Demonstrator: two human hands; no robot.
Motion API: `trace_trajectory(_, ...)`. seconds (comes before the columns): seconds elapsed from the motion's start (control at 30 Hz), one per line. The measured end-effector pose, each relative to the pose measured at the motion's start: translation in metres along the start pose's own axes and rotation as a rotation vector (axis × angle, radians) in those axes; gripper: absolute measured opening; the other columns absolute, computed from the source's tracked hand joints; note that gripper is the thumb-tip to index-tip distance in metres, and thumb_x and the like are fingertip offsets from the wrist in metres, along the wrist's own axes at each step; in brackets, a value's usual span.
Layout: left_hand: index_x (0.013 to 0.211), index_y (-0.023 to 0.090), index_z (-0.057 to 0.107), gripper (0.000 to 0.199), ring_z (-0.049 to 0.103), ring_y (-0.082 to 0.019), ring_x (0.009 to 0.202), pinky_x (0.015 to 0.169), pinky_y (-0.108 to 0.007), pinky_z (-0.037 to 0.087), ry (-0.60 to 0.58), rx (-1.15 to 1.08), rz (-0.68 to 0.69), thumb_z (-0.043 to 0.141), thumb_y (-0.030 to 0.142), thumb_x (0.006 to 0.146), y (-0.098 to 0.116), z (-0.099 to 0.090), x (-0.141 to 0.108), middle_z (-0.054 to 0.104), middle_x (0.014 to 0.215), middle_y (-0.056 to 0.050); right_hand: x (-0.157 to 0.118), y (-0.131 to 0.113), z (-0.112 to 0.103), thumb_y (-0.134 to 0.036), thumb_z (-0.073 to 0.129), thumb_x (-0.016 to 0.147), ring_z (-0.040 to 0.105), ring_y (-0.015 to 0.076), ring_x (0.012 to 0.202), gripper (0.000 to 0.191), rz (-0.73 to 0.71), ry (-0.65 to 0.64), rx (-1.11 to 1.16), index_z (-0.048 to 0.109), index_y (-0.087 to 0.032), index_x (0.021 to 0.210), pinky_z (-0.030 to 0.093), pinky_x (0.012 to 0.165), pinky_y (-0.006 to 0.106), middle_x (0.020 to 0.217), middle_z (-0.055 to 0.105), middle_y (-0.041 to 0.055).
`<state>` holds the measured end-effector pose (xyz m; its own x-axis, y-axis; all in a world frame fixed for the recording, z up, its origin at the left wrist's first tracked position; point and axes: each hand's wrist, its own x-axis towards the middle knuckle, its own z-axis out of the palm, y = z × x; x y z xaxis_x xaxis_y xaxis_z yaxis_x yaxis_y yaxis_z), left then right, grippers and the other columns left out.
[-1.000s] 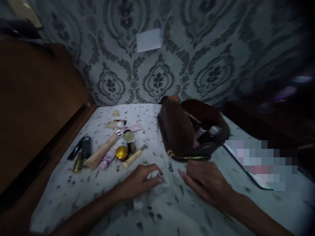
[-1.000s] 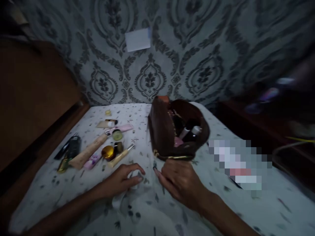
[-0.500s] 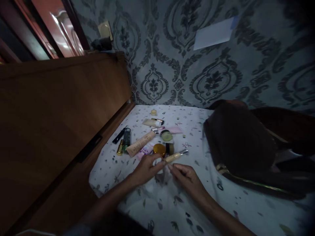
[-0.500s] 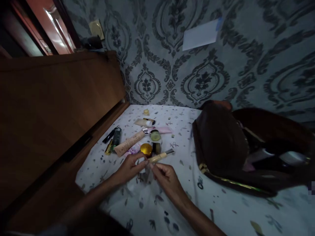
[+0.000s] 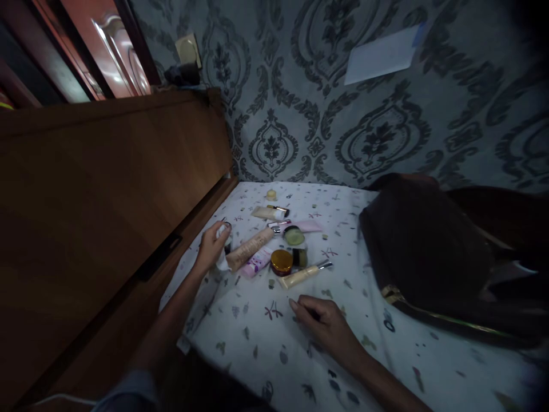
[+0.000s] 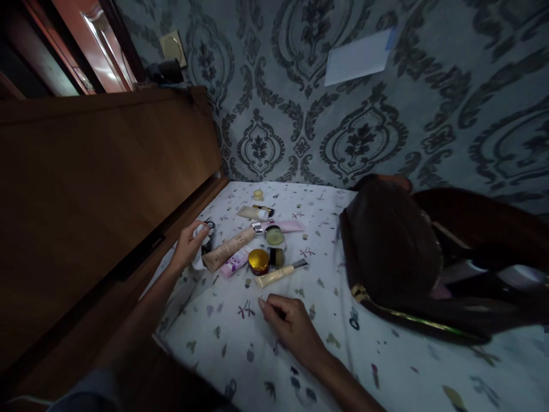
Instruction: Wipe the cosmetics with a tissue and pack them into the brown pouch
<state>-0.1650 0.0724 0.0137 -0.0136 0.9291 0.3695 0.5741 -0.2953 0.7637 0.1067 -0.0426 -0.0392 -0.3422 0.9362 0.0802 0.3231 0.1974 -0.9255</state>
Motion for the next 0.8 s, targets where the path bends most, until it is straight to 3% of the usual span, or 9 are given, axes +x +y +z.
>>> trace_trajectory(0.17,0.097,0.019,0.066,0.024,0.061,-0.019,0.080,0.076,-0.028,0.045,-0.244,0.278,0.081,0.048,0.033,0.089,0.011,0.028,0.021,0.068,0.085,-0.002,-0.001,0.003,0.000,-0.054,0.043,0.091,0.032,0.0098,0.052,0.050,0.000,-0.002,0.005,0.033,-0.020,0.056,0.026,0.049,0.024,0.054,0.030,-0.0037)
trace_trajectory(0.3,0.103,0.024,0.066,0.025,0.064,-0.022,0.093,0.078,-0.028,0.047,-0.438,0.474,0.089,0.059,0.041,0.086,0.022,0.045,0.024,0.072,0.099,-0.003,0.000,0.003,-0.001,-0.052,0.044,0.091,0.033,0.0097,0.052,0.049,-0.006,-0.007,0.013,0.035,-0.019,0.056,0.027,0.050,0.023,0.054,0.033,-0.0036)
trace_trajectory(0.5,0.114,0.018,0.061,0.026,0.063,-0.027,0.101,0.081,-0.034,0.048,-0.417,0.698,0.078,0.051,0.031,0.094,0.035,0.048,0.022,0.067,0.111,-0.012,0.000,0.004,-0.001,-0.051,0.045,0.091,0.032,0.0090,0.052,0.049,-0.033,0.004,0.032,0.032,-0.020,0.055,0.028,0.050,0.022,0.054,0.031,-0.0045)
trace_trajectory(0.63,0.120,0.014,0.057,0.029,0.057,-0.027,0.110,0.086,-0.037,0.048,-0.368,0.722,0.208,0.039,0.025,0.100,0.062,0.060,-0.001,0.060,0.118,-0.015,-0.001,0.006,-0.001,-0.048,0.047,0.090,0.033,0.0088,0.052,0.047,-0.036,0.011,0.065,0.034,-0.020,0.055,0.029,0.051,0.022,0.053,0.032,-0.0047)
trace_trajectory(0.7,0.121,0.017,0.056,0.027,0.056,-0.022,0.111,0.091,-0.033,0.047,-0.430,0.682,0.331,0.039,0.024,0.100,0.078,0.072,-0.020,0.060,0.119,-0.010,-0.003,0.005,-0.003,-0.047,0.048,0.090,0.033,0.0088,0.051,0.047,-0.064,0.069,0.088,0.035,-0.020,0.054,0.028,0.050,0.023,0.052,0.032,-0.0047)
trace_trajectory(0.8,0.115,0.022,0.059,0.021,0.057,-0.020,0.106,0.086,-0.029,0.049,-0.583,0.632,0.511,0.048,0.025,0.097,0.095,0.095,-0.050,0.064,0.109,-0.005,-0.005,0.002,-0.008,-0.049,0.049,0.088,0.030,0.0087,0.049,0.047,-0.078,0.269,0.147,0.036,-0.020,0.053,0.026,0.048,0.023,0.050,0.031,-0.0049)
